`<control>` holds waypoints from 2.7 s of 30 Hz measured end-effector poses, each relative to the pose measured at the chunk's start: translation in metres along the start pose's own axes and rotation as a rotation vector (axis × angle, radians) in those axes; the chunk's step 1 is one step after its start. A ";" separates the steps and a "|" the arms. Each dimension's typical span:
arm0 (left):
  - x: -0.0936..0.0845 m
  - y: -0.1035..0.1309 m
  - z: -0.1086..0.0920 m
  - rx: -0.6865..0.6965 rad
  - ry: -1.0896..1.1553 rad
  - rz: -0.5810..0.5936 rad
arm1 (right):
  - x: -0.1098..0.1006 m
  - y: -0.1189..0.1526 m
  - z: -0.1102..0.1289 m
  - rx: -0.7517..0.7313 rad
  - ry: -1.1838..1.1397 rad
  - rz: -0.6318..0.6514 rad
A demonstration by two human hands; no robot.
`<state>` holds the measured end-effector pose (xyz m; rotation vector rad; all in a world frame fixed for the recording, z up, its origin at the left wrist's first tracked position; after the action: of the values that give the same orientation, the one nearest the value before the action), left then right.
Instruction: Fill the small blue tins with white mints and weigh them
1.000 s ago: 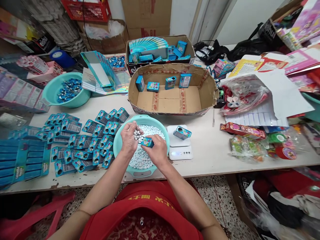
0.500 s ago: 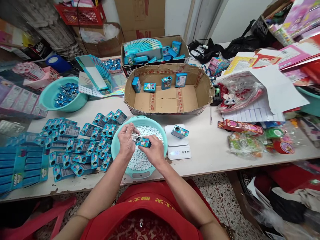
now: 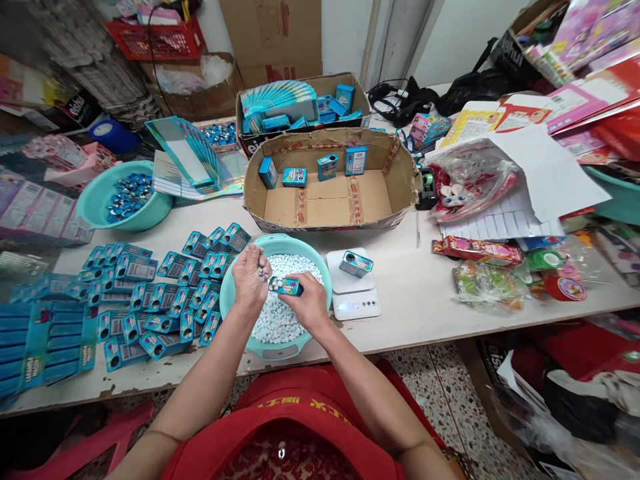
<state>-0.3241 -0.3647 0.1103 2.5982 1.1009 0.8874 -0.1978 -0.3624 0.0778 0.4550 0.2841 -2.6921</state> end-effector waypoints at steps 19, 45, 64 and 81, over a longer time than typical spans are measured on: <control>-0.026 -0.013 -0.006 -0.296 0.261 0.011 | 0.005 0.004 -0.024 0.124 -0.272 0.028; 0.053 -0.033 0.080 -0.469 0.039 0.098 | -0.182 0.077 -0.073 0.417 -0.178 -0.799; 0.133 -0.046 0.143 -0.026 -0.112 0.132 | -0.205 0.076 -0.099 0.558 -0.217 -0.823; 0.085 -0.020 0.111 0.241 -1.899 0.664 | -0.194 0.062 -0.091 0.627 -0.099 -0.757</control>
<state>-0.2238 -0.2843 0.0516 2.3073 -0.2548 -1.5594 0.0209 -0.3273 0.0532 0.4398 -0.5529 -3.5148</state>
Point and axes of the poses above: each hand's wrist, its own y-axis away from the middle knuckle, its own x-axis out of the palm, z = x × y, the point moved 1 cm from there along -y, towards the middle knuckle, and after that the axes turned 7 degrees about -x, right-handed, at the moved point
